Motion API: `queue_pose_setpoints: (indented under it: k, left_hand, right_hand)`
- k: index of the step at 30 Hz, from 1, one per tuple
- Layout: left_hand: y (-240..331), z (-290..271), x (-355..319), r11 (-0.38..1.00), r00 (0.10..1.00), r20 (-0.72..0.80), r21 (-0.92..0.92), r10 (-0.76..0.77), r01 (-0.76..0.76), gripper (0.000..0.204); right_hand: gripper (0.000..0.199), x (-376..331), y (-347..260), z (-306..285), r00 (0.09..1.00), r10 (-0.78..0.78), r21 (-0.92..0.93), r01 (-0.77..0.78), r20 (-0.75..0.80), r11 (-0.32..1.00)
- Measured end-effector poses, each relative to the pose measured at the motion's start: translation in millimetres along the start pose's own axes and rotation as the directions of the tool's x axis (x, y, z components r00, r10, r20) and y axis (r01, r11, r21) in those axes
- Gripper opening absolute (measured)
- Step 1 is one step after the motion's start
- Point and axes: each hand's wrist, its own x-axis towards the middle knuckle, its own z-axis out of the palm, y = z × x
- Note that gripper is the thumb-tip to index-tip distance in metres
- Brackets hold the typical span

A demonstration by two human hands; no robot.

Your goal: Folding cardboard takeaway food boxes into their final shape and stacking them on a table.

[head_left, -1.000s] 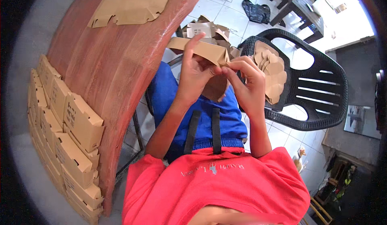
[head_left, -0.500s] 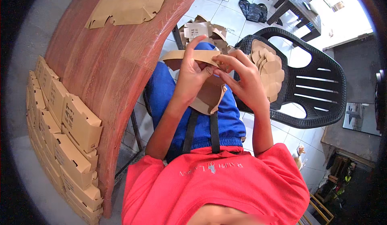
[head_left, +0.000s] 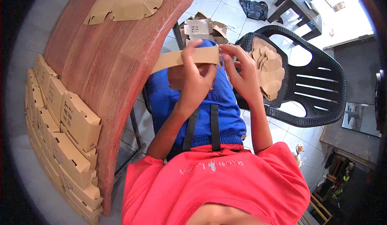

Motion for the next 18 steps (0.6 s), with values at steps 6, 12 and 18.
queue_pose_setpoints:
  k: [6,12,18]
  left_hand:
    - [15,-10,9,0.961,0.977,0.101,-0.188,-0.185,0.202,0.068]
    - [27,-15,5,0.886,0.948,0.198,-0.349,-0.247,0.304,0.068]
    - [84,-8,-13,0.954,0.781,0.562,-0.048,0.271,-0.297,0.062]
  right_hand:
    - [0.042,1,-6,-8,0.960,-0.237,-0.074,0.250,0.148,0.965]
    - [0.043,5,-15,-9,0.942,-0.249,-0.185,0.292,0.225,0.938]
    - [0.046,6,-3,-32,0.977,-0.200,-0.438,0.149,-0.074,0.887]
